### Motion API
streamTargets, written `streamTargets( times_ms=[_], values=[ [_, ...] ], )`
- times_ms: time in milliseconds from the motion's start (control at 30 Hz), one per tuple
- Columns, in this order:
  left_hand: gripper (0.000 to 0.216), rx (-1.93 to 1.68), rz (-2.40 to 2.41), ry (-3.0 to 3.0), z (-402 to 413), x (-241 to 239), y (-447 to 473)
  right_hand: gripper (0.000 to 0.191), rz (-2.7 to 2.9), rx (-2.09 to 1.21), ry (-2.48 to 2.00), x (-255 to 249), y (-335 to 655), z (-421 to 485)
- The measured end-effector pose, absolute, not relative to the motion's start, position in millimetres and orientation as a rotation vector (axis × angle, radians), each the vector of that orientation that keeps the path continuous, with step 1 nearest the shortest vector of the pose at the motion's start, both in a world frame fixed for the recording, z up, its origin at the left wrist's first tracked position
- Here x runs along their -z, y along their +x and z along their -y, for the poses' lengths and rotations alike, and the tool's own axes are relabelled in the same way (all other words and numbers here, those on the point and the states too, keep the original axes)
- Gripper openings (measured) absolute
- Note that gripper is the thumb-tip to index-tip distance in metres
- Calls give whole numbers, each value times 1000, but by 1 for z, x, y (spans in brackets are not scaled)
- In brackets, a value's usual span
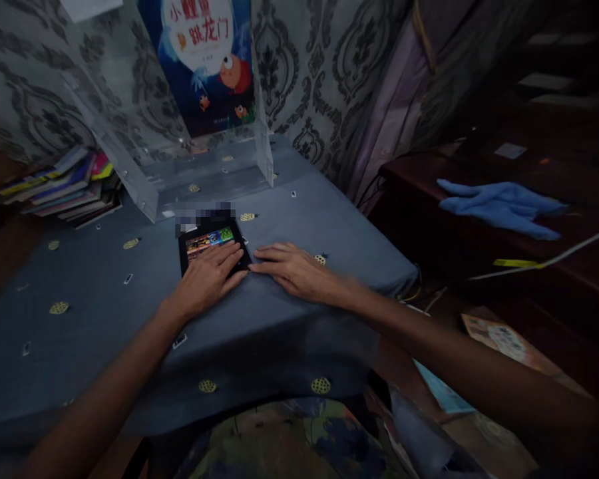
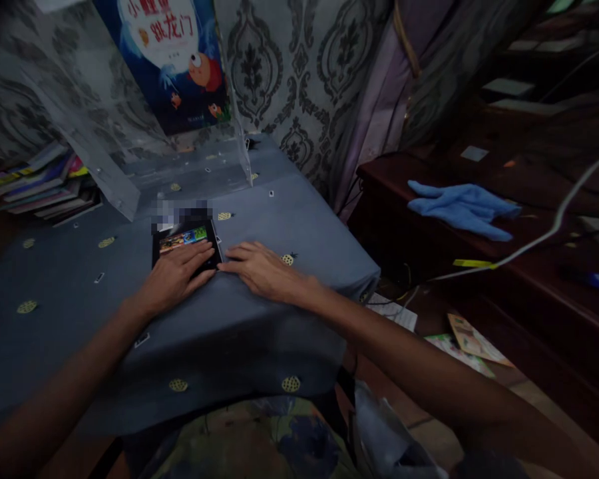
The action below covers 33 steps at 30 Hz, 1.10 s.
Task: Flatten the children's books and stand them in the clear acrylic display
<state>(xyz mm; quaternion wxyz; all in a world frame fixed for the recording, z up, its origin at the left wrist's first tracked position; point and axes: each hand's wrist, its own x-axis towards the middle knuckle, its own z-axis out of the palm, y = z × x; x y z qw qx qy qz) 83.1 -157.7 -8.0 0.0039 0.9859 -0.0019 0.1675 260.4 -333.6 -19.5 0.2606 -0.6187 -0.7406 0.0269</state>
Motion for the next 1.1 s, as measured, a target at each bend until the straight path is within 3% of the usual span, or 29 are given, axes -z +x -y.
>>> streamTargets(
  times_ms=[167, 333, 600, 1100],
  values=[
    [39, -531, -65, 2956, 156, 6, 83, 43, 1980, -103, -1668, 16, 263, 334],
    [36, -567, -168, 2809, 131, 3, 84, 35, 1968, -173, -1584, 13, 271, 323],
    [36, -741, -757, 2769, 52, 5, 72, 32, 1952, -123, -1631, 12, 276, 258],
    [35, -773, -658, 2894, 38, 18, 76, 37, 1996, -29, -1740, 20, 255, 191]
  ],
)
